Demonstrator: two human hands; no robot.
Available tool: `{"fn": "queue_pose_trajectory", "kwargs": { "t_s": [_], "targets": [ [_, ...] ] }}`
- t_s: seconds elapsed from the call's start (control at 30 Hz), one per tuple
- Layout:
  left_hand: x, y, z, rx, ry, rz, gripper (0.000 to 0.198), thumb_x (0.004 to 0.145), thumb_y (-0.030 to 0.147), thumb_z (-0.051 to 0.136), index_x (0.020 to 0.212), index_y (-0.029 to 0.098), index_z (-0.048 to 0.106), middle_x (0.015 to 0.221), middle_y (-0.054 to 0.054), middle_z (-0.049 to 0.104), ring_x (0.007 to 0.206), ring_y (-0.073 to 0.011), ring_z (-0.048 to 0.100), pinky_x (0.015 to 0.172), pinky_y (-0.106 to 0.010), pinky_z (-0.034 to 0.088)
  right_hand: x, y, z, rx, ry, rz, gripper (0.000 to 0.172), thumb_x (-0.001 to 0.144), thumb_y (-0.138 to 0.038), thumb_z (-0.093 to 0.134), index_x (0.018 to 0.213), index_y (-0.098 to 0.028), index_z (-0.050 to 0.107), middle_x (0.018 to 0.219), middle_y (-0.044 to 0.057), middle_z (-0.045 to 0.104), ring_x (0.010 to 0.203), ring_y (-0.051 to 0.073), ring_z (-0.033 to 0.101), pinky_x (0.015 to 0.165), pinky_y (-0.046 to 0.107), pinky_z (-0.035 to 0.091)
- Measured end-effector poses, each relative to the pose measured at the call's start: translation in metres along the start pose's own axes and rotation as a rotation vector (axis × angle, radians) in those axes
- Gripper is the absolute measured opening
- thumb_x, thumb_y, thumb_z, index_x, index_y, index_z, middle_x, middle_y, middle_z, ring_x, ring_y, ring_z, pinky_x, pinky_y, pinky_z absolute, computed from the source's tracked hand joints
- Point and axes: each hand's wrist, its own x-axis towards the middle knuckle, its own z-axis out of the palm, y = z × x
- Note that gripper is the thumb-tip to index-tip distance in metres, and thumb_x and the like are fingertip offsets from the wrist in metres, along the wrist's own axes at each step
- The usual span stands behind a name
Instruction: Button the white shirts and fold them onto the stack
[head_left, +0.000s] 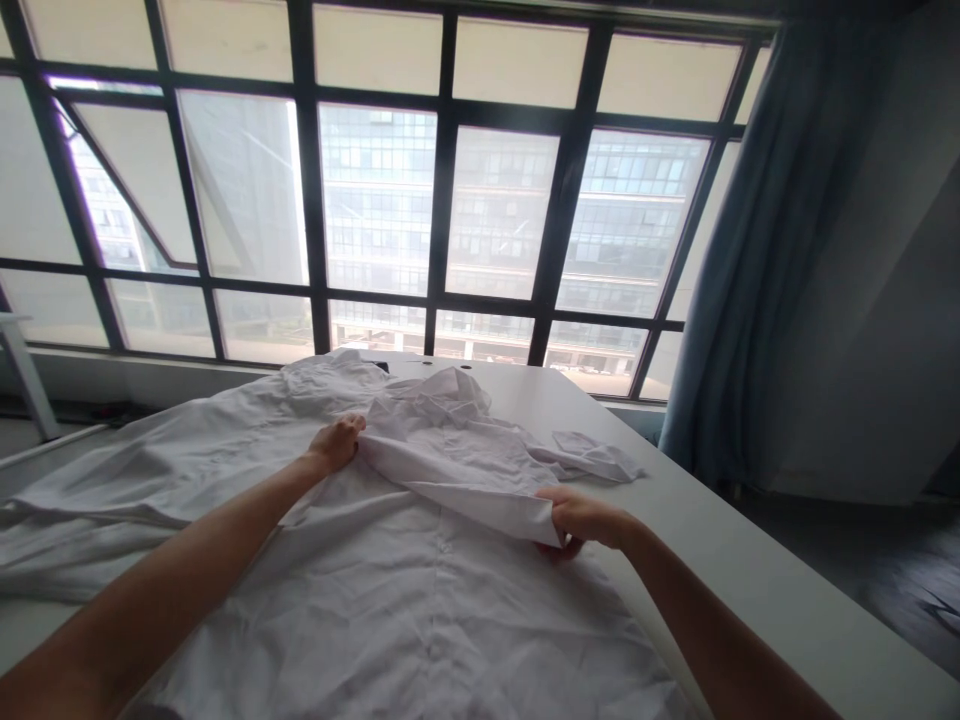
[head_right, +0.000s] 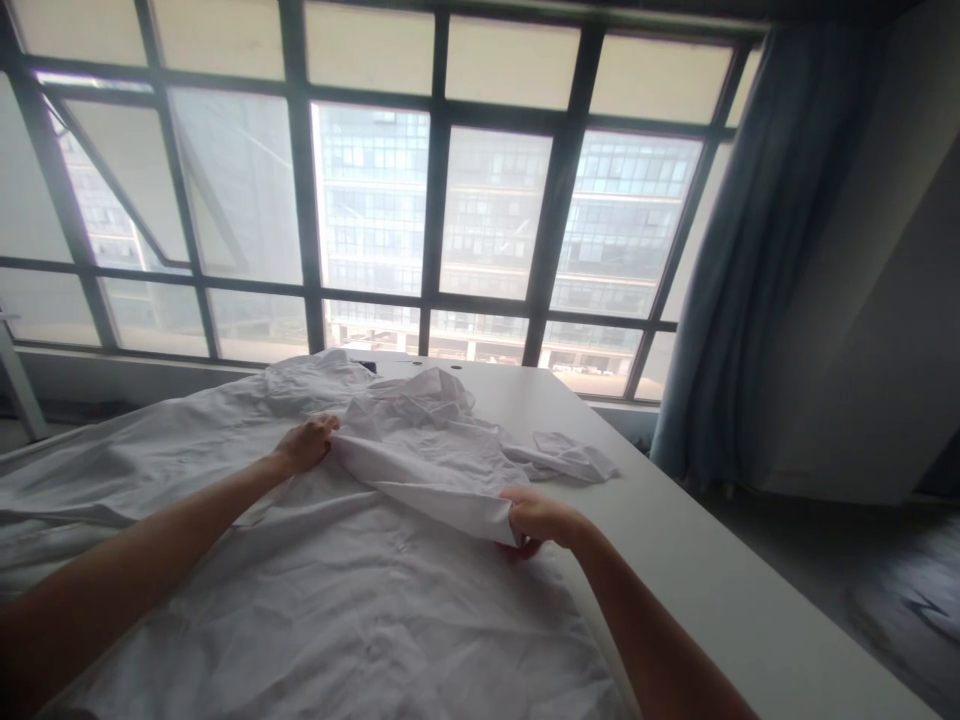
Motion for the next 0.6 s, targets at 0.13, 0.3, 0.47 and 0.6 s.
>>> {"fn": "queue_pose_trajectory", "kwargs": {
  "t_s": [0.13,0.3,0.47,0.6],
  "targets": [
    [-0.003,0.003,-0.001,0.057,0.023,0.089,0.034,0.08,0.003,0.048,0.11,0.013,0.061,0.116,-0.015,0.062,0.112,-0.0292,0.057,0.09,-0.039,0.051,0.005,0.001,0.0,-0.055,0.17,-0.103,0.035,0.06,-0.013,0.061,0.091,-0.022,0.074,0.086,0.007,0.07,0.067,0.021,0.066,0.049,0.026,0.05],
    [-0.004,-0.004,-0.006,0.178,0.049,0.352,0.029,0.09,0.005,0.04,0.103,0.015,0.063,0.107,-0.015,0.062,0.104,-0.0272,0.059,0.092,-0.04,0.049,0.007,-0.001,-0.007,0.056,0.124,-0.304,0.025,0.06,-0.014,0.056,0.076,-0.017,0.074,0.085,0.005,0.069,0.069,0.016,0.062,0.057,0.025,0.052],
    [-0.002,-0.017,-0.015,0.072,0.064,0.386,0.029,0.088,0.004,0.038,0.096,0.014,0.064,0.097,-0.014,0.065,0.096,-0.025,0.061,0.091,-0.038,0.049,0.0,0.0,-0.018,0.204,0.178,-0.323,0.02,0.064,-0.018,0.057,0.077,-0.015,0.072,0.076,0.003,0.065,0.062,0.011,0.057,0.051,0.02,0.047],
    [0.01,-0.024,-0.018,-0.118,-0.239,0.319,0.03,0.074,0.002,0.05,0.09,0.017,0.07,0.095,-0.008,0.07,0.095,-0.0223,0.064,0.09,-0.033,0.05,-0.005,0.0,-0.014,0.062,-0.196,-0.164,0.027,0.066,-0.02,0.065,0.091,-0.016,0.075,0.085,0.003,0.069,0.069,0.015,0.065,0.06,0.024,0.054]
  ]
}}
